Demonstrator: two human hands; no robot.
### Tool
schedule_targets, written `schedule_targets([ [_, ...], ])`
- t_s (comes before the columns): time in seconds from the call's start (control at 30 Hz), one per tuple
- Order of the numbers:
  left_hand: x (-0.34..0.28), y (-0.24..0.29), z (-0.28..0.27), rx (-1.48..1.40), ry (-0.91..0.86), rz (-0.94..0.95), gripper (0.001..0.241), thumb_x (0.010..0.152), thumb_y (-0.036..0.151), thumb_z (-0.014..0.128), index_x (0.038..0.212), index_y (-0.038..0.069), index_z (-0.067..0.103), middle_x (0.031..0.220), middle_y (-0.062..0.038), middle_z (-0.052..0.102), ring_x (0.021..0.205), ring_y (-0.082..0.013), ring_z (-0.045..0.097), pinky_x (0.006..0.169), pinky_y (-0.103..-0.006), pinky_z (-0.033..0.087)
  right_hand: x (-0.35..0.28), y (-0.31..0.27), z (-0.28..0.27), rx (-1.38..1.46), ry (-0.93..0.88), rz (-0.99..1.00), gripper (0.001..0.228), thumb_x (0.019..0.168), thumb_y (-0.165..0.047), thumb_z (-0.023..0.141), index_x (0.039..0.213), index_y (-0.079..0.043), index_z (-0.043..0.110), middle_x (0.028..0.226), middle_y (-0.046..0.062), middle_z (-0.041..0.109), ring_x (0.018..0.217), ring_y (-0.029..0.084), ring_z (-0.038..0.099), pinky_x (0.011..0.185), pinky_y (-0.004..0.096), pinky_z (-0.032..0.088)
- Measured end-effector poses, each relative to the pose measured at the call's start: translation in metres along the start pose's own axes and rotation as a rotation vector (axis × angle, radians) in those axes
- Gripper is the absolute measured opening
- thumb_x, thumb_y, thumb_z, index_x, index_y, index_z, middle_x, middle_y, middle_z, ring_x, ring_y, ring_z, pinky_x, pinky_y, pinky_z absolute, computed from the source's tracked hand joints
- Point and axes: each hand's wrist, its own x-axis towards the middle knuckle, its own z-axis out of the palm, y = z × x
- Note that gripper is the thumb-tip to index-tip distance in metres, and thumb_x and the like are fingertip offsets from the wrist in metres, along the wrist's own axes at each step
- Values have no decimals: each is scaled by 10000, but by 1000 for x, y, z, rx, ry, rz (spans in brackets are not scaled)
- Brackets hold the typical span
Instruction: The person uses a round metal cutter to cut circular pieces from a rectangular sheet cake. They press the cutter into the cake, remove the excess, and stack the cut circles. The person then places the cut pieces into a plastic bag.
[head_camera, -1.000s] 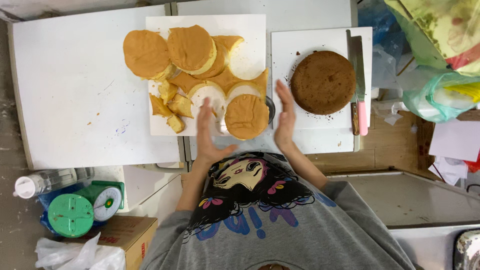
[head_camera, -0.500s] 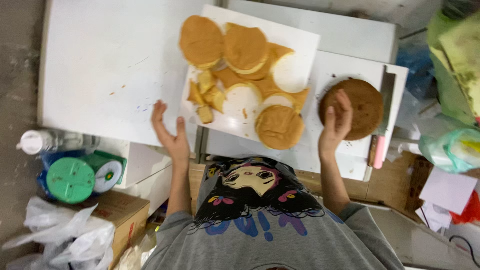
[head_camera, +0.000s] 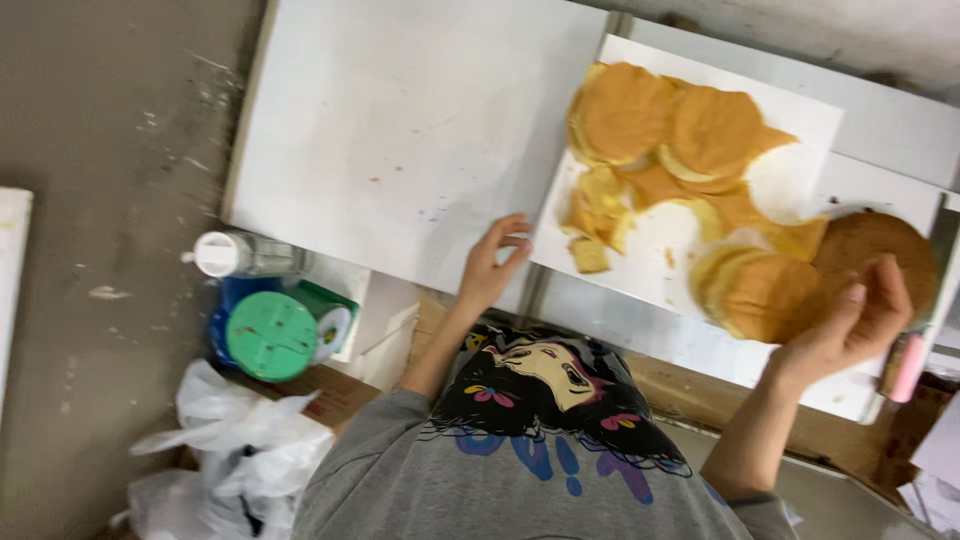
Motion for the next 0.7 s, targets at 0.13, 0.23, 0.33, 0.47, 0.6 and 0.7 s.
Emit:
schedule_targets([
  [0.13,13,5,-24,156,-168,5,433,995,237,676,1393,111,564,1377,-62,665,1205,-191,669,996,-346,555,-25,-28,11,-202,-18,-118,301,1210,-160,590,1444,28,572,1499,189,585,1312,276,587,1150,403,505],
  [0.23,23,20,-38,180,-251,-46,440,980,242,669,1385,115,554,1366,-43,650,1210,-179,643,954,-355,554,-39,-61,23,-354,-41,-163,260,1227,-130,587,1401,63,582,1530,224,551,1369,314,576,1190,422,474],
  [0.33,33,38,-48,188,-211,164,405,968,186,711,1338,71,593,1336,-88,659,1208,-210,641,1030,-375,508,-44,-95,25,-469,-26,-164,251,1163,-130,599,1298,82,597,1461,244,541,1375,366,530,1188,468,430],
  [0.47,39,62,-42,182,-84,510,312,939,100,744,1236,53,659,1279,-104,685,1208,-245,646,1034,-388,524,-40,-119,4,-534,18,-178,226,1128,-117,653,1223,85,620,1451,262,524,1411,376,538,1210,492,448],
  [0.6,35,84,-29,54,-91,757,164,908,48,810,1037,88,717,1011,-60,755,921,-204,741,823,-322,592,-21,-93,-66,-657,67,-237,192,1148,-51,625,1278,90,627,1365,264,591,1249,344,593,1089,420,487],
  [0.7,25,103,-16,-4,-371,693,69,950,63,745,1011,36,762,811,-48,775,613,-148,730,606,-291,562,-4,-41,-140,-347,184,50,322,1221,-216,505,1390,40,603,1227,181,678,990,205,654,872,294,499],
])
